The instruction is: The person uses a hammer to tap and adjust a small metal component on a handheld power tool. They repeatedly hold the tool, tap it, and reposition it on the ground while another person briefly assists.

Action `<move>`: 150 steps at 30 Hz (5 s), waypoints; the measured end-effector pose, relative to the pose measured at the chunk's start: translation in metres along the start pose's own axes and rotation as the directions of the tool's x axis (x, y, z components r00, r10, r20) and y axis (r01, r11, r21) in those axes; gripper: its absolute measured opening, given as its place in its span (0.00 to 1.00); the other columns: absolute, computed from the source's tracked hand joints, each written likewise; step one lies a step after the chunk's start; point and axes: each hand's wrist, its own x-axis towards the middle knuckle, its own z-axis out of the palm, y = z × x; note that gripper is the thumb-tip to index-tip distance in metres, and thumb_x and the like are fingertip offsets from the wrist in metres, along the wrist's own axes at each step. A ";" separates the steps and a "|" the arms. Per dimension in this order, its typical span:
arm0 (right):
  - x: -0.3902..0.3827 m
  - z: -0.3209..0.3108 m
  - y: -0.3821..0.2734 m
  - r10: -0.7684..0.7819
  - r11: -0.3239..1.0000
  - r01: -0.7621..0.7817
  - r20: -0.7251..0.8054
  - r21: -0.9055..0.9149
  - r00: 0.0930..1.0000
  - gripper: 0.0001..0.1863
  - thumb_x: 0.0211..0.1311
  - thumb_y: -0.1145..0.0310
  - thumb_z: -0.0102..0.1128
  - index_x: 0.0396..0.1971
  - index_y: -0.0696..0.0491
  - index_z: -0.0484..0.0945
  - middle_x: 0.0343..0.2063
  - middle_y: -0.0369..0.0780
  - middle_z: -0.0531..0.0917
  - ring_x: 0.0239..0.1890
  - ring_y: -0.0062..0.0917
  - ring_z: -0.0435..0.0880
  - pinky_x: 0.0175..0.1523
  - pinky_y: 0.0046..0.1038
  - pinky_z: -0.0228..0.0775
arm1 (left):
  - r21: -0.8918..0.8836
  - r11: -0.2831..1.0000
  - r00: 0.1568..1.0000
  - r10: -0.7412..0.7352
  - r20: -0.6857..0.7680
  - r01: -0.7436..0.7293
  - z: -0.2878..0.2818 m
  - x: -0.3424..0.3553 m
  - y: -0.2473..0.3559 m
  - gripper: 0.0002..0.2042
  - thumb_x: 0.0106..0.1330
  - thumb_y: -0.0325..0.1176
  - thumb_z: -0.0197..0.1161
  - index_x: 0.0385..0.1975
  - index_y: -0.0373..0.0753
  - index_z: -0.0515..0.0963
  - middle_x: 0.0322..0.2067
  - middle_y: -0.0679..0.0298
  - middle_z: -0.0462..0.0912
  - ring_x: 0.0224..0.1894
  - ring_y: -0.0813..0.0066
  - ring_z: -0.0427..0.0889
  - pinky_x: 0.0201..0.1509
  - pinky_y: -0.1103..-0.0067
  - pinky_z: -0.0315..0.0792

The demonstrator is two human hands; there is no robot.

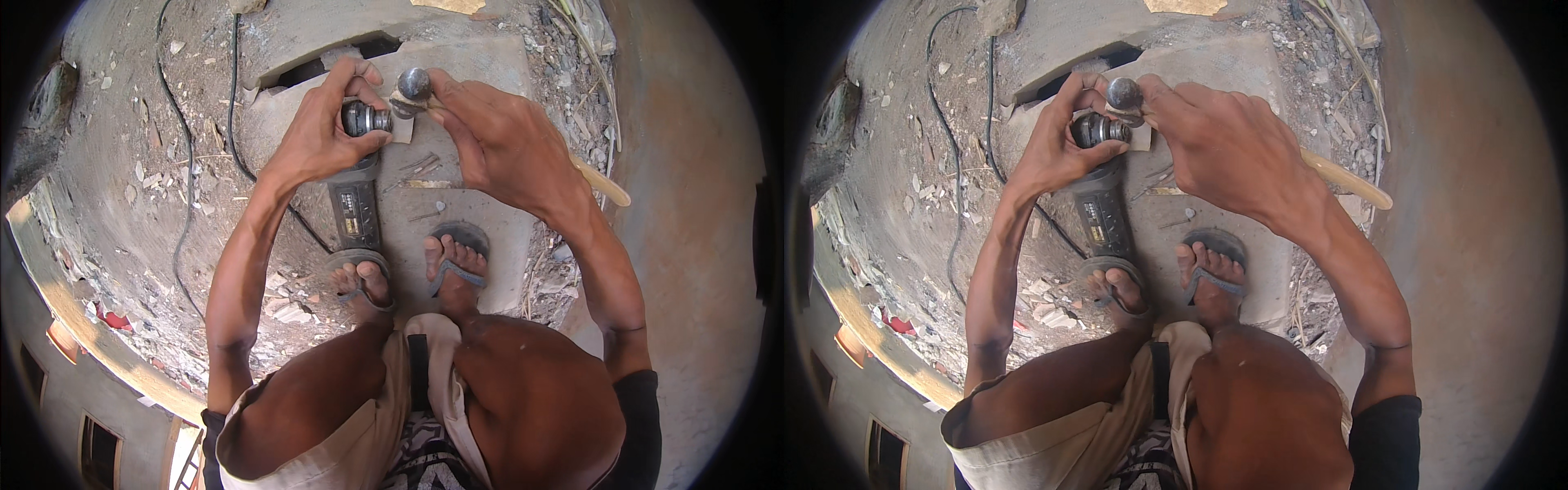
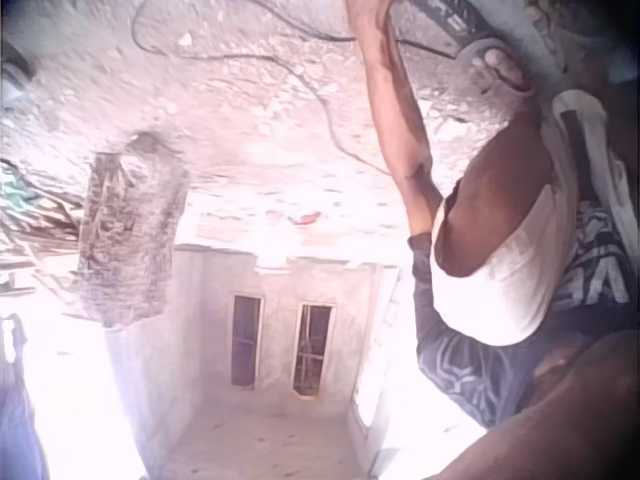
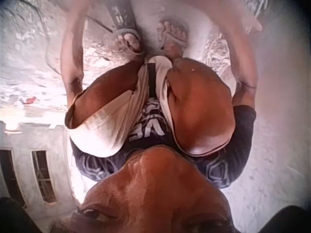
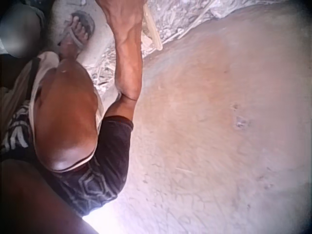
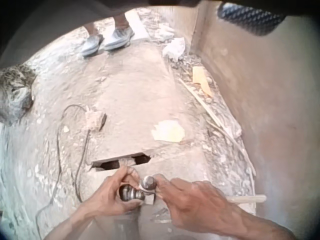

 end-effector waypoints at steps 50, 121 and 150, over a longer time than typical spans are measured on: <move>0.010 0.014 0.017 0.504 0.652 -0.517 0.191 0.555 0.842 0.14 0.75 0.64 0.56 0.42 0.59 0.85 0.19 0.31 0.73 0.24 0.13 0.64 0.29 0.25 0.58 | -0.078 0.997 0.999 -0.001 -0.054 -0.003 0.010 -0.010 -0.006 0.32 0.53 0.25 0.78 0.59 0.41 0.72 0.40 0.65 0.86 0.46 0.75 0.83 0.53 0.77 0.75; -0.011 0.056 0.020 0.579 0.419 -0.383 0.083 0.823 0.811 0.17 0.71 0.67 0.57 0.24 0.63 0.75 0.14 0.36 0.68 0.21 0.16 0.65 0.27 0.30 0.59 | -0.060 0.998 0.999 -0.008 -0.040 0.006 0.013 -0.008 -0.002 0.34 0.55 0.20 0.78 0.62 0.37 0.70 0.43 0.65 0.83 0.46 0.80 0.82 0.54 0.81 0.75; 0.004 0.035 0.032 0.366 0.755 -0.333 0.058 0.565 0.929 0.13 0.67 0.66 0.58 0.35 0.62 0.84 0.16 0.47 0.76 0.20 0.29 0.72 0.31 0.38 0.65 | -0.137 0.990 0.996 -0.043 -0.075 0.033 0.019 -0.008 -0.004 0.30 0.53 0.21 0.77 0.59 0.38 0.75 0.39 0.65 0.82 0.41 0.80 0.80 0.47 0.82 0.74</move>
